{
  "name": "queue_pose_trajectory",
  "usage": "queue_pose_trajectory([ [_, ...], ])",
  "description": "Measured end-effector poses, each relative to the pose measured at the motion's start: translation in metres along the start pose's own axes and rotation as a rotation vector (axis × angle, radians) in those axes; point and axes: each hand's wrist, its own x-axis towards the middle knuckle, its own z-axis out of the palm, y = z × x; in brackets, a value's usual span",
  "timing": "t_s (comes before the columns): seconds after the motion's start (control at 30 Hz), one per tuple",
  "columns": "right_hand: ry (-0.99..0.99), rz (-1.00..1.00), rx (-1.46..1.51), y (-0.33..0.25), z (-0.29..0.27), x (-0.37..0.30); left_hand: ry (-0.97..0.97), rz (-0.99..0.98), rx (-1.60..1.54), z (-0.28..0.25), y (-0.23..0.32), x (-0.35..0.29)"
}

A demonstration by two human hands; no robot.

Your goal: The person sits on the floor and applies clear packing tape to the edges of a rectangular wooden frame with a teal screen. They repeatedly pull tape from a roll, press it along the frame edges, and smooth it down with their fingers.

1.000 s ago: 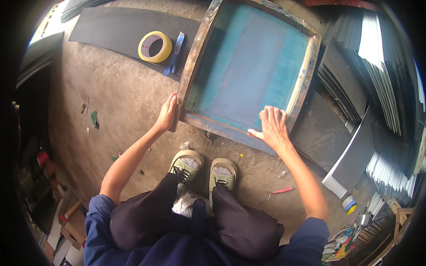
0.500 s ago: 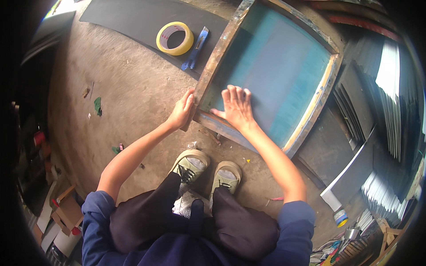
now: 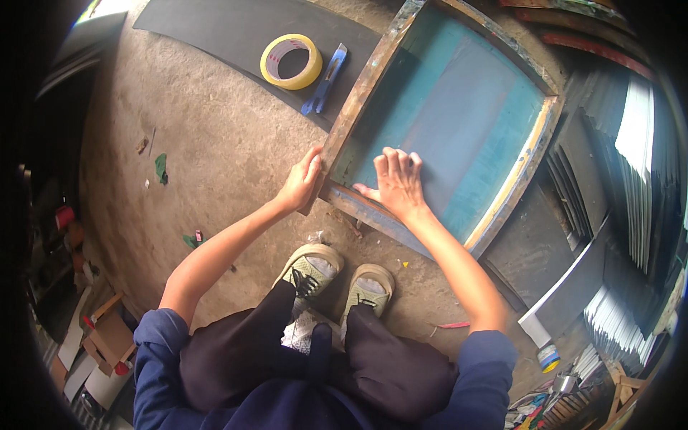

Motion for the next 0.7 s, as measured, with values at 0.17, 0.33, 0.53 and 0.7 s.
queue_pose_trajectory([
  [0.17, -0.071, 0.045, 0.014, -0.019, 0.000, 0.033, -0.058, -0.035, -0.027, -0.001, 0.005, 0.005],
  [0.33, -0.031, 0.155, 0.391, -0.009, -0.042, 0.015, 0.001, 0.014, 0.027, -0.003, 0.001, 0.001],
  [0.53, -0.174, 0.402, 0.516, -0.014, -0.075, -0.066, -0.015, -0.002, 0.006, -0.002, -0.002, 0.003],
  [0.7, -0.097, 0.322, 0.291, -0.040, -0.062, -0.073, -0.016, -0.003, 0.013, 0.000, -0.002, 0.004],
])
